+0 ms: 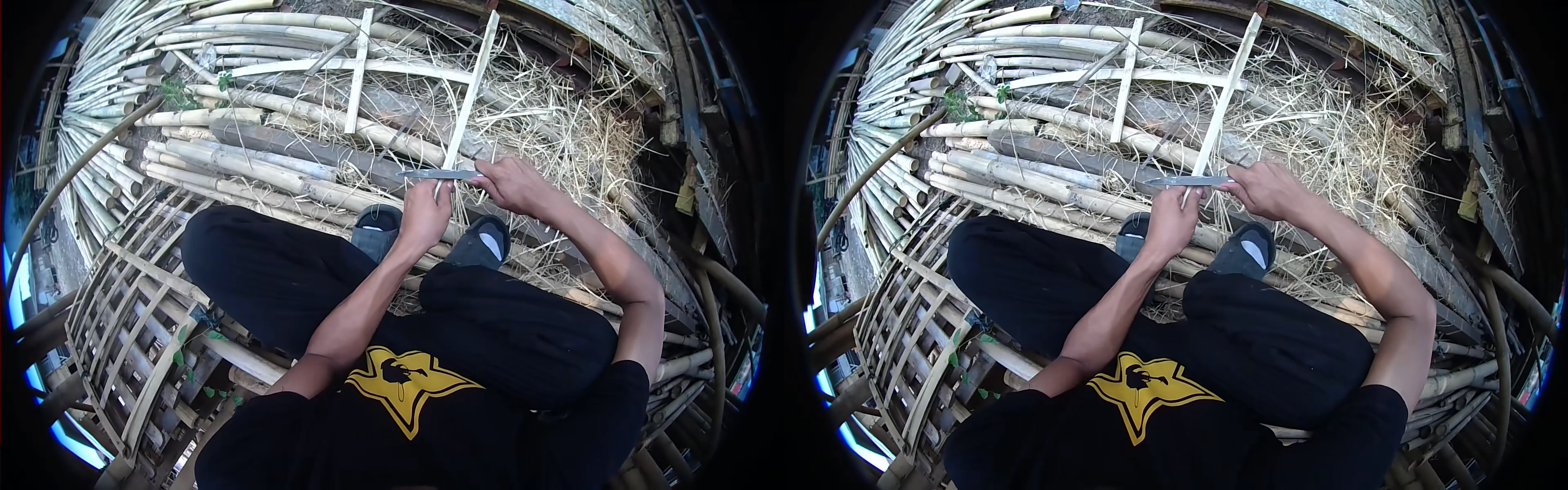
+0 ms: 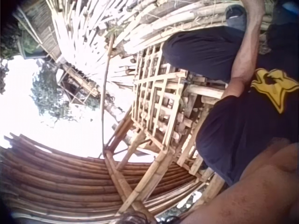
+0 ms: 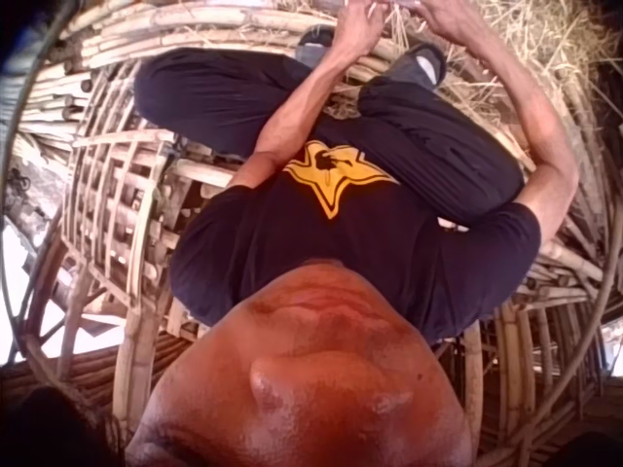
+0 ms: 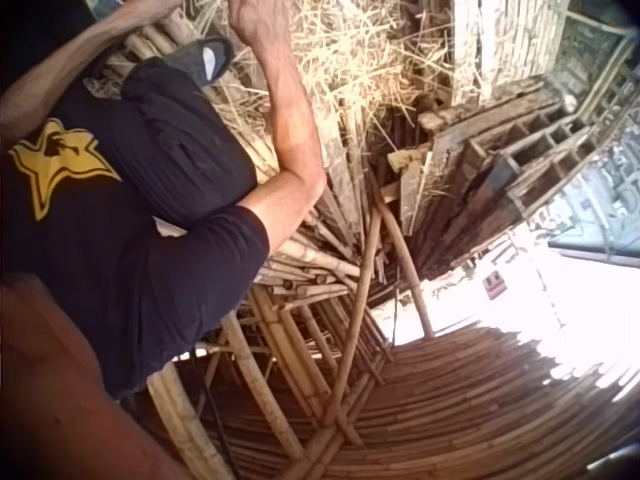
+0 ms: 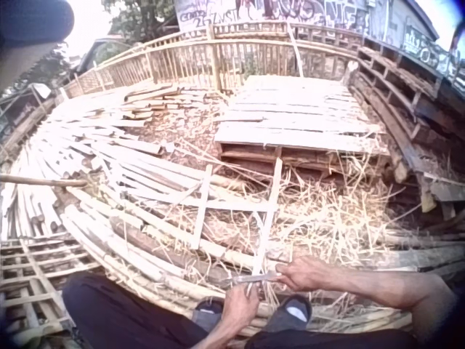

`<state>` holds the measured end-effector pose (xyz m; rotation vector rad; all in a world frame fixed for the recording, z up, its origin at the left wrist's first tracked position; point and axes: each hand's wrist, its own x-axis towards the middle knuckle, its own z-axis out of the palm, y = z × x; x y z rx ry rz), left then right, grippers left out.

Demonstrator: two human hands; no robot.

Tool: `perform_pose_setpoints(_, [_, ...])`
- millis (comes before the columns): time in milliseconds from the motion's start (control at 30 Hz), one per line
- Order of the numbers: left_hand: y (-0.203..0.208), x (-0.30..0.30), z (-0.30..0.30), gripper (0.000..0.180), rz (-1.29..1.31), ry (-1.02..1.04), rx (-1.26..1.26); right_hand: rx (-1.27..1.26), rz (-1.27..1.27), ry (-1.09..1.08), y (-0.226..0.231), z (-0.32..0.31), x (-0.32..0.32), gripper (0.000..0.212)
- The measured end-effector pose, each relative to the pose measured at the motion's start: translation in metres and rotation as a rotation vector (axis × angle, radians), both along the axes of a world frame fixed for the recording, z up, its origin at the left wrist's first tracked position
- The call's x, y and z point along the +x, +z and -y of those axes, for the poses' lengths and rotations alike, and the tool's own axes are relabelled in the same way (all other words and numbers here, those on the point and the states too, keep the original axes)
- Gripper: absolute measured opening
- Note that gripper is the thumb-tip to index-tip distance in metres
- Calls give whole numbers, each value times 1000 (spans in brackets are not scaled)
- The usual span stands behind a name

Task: The person holds a strip of bamboo by hand and shaves along its length using a knife.

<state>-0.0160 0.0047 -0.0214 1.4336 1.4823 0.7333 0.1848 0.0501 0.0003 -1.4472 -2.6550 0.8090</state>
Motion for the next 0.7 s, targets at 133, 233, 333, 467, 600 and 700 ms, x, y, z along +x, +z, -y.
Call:
perform_pose_setpoints(133, [9,2,-2,22,-47,19,-23,19,49,23,-4,-4,1,45])
perform_pose_setpoints(233, [8,2,-2,22,-72,8,-26,47,48,3,-4,-4,2,50])
perform_pose_setpoints(333, [4,3,-3,23,-60,8,-6,88,56,13,-4,-8,5,53])
perform_pose_setpoints(467, [11,3,-5,24,-58,8,-29,128,72,15,-3,-12,6,48])
perform_pose_setpoints(600, [25,6,25,25,-45,-94,-112,263,247,-272,-16,-59,82,44])
perform_pose_setpoints(700, [27,10,17,25,0,-147,-108,199,241,-330,-9,-53,92,45])
